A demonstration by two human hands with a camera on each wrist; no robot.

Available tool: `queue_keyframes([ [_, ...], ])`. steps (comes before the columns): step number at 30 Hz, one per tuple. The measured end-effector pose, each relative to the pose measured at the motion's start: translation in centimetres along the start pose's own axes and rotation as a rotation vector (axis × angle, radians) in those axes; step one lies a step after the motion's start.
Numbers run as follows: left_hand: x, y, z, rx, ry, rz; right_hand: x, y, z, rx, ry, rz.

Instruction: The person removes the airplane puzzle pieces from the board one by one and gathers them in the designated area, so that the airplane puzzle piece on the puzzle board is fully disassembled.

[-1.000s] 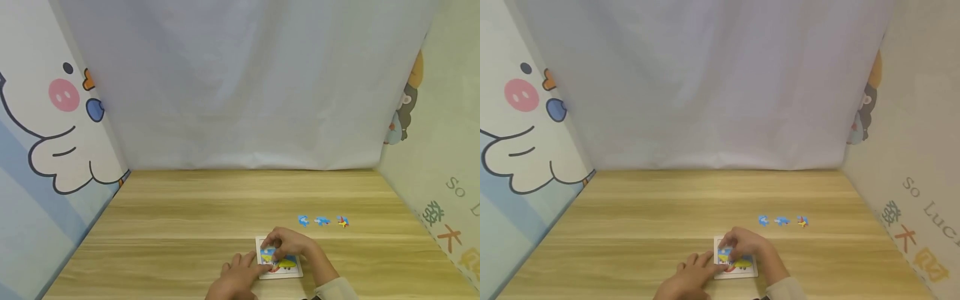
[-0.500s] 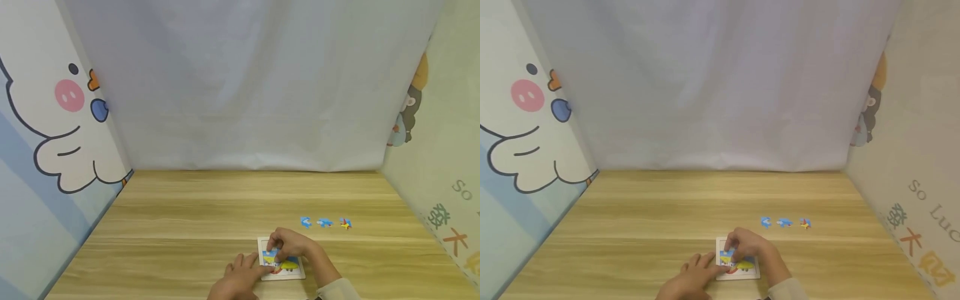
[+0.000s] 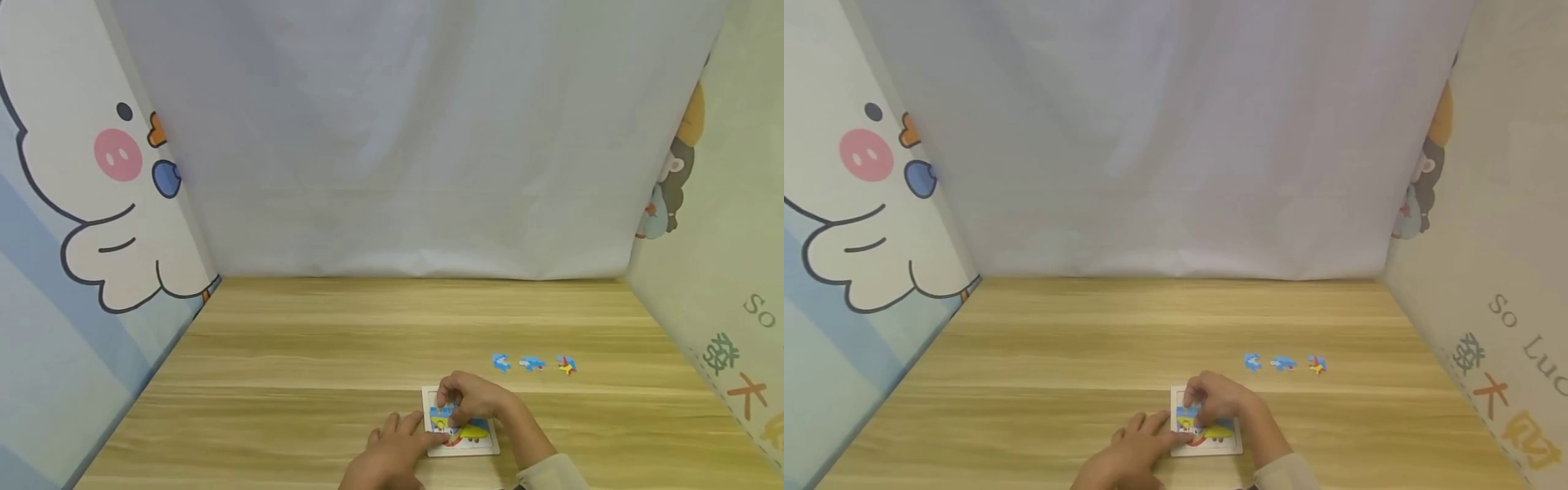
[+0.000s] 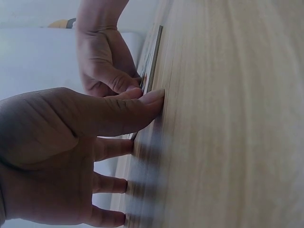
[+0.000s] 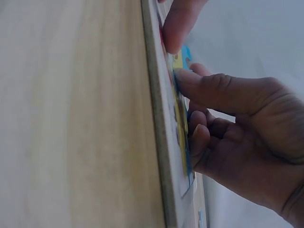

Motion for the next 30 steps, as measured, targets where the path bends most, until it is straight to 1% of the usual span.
queue_keyframes([
  [4, 0.03, 0.09, 0.06, -0.008, -0.005, -0.007, 0.0, -0.03, 0.14, -0.028, 0.003, 0.006],
  [6, -0.01, 0.08, 0.06, -0.02, -0.006, -0.008, 0.03, -0.04, 0.17, -0.059, 0.003, 0.019],
  [11, -0.2, -0.05, 0.03, -0.029, 0.008, 0.006, 0.27, -0.03, 0.16, -0.118, 0.02, 0.047],
  [13, -0.25, -0.06, 0.03, -0.025, 0.012, 0.009, 0.44, 0.1, 0.2, -0.157, 0.041, 0.044],
  [17, -0.3, -0.07, 0.04, -0.026, 0.014, 0.011, 0.76, 0.52, 0.09, -0.27, 0.084, 0.032],
  [20, -0.28, -0.1, 0.08, -0.033, 0.013, 0.008, 0.88, 0.7, -0.03, -0.331, 0.097, 0.037],
  [24, -0.21, -0.08, 0.1, -0.038, 0.012, 0.002, 0.81, 0.7, 0.03, -0.348, 0.099, 0.044],
  [30, -0.12, 0.05, 0.09, -0.022, 0.001, 0.004, 0.61, 0.49, 0.1, -0.311, 0.088, 0.036],
])
Point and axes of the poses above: each hand's wrist, its own x-axis away from the middle knuckle, its own y-axis out of the back of the hand, z = x × y, the point moved 3 cm from there along -x, towards the middle knuckle, and after that the axes turned 14 degrees about -x, right-handed, at the moved point
